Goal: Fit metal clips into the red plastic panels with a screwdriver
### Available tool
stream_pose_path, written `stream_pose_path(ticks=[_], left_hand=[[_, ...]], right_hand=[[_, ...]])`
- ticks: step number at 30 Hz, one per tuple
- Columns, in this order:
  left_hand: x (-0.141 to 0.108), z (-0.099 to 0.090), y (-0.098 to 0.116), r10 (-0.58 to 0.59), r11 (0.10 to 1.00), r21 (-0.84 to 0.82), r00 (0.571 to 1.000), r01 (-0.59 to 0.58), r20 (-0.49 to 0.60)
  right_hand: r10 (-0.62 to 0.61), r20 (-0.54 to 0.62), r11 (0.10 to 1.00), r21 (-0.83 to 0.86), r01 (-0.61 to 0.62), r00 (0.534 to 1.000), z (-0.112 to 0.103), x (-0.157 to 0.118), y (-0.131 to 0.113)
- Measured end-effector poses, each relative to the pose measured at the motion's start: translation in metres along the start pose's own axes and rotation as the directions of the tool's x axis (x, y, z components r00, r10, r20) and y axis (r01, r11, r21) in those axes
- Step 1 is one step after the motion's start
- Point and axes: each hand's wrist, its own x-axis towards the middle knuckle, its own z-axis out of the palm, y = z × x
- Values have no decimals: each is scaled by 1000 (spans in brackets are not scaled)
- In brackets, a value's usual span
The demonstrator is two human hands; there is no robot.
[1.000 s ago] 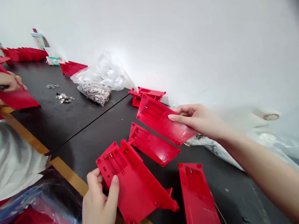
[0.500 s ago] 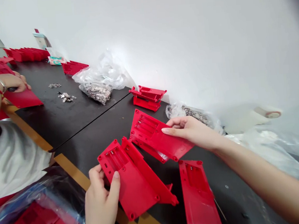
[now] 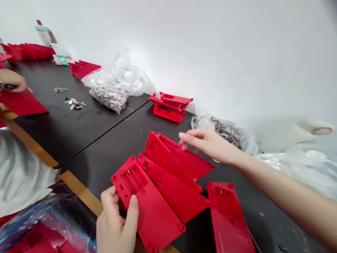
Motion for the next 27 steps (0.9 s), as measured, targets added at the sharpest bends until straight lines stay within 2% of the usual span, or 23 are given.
stream_pose_path(ticks=[2,4,6,8,11,15,20,23,27], left_hand=[[-1,0,2,13,1000,6,1000,-13,-11],[-1,1,3,24,1000,10,999,-23,-21],[-1,1,3,41,999,7,999,-41,-27],[-1,2,1,66,998,7,997,-65,-36],[1,3,-3,88,996,12,995,-88,-45],[1,3,-5,92,996,3,995,-92,-36],[-1,2,-5,88,996,-1,996,-88,-30],[-1,3,-4,89,996,-6,996,-89,-25],[-1,3,-3,77,997,-16,997,-78,-15]], right_hand=[[-78,-216,979,-201,34,973,-9,32,7],[-143,-333,918,-397,-1,932,-15,73,19],[-140,-341,887,-460,-35,930,-17,113,32],[-118,-298,866,-498,-48,947,-15,146,44],[-105,-265,817,-572,-69,959,-10,174,53],[-117,-275,722,-683,-109,954,-1,181,53],[-207,-179,633,-774,-7,962,12,176,54],[-235,-152,643,-765,36,960,13,174,57],[-269,-193,739,-669,74,943,-4,171,57]])
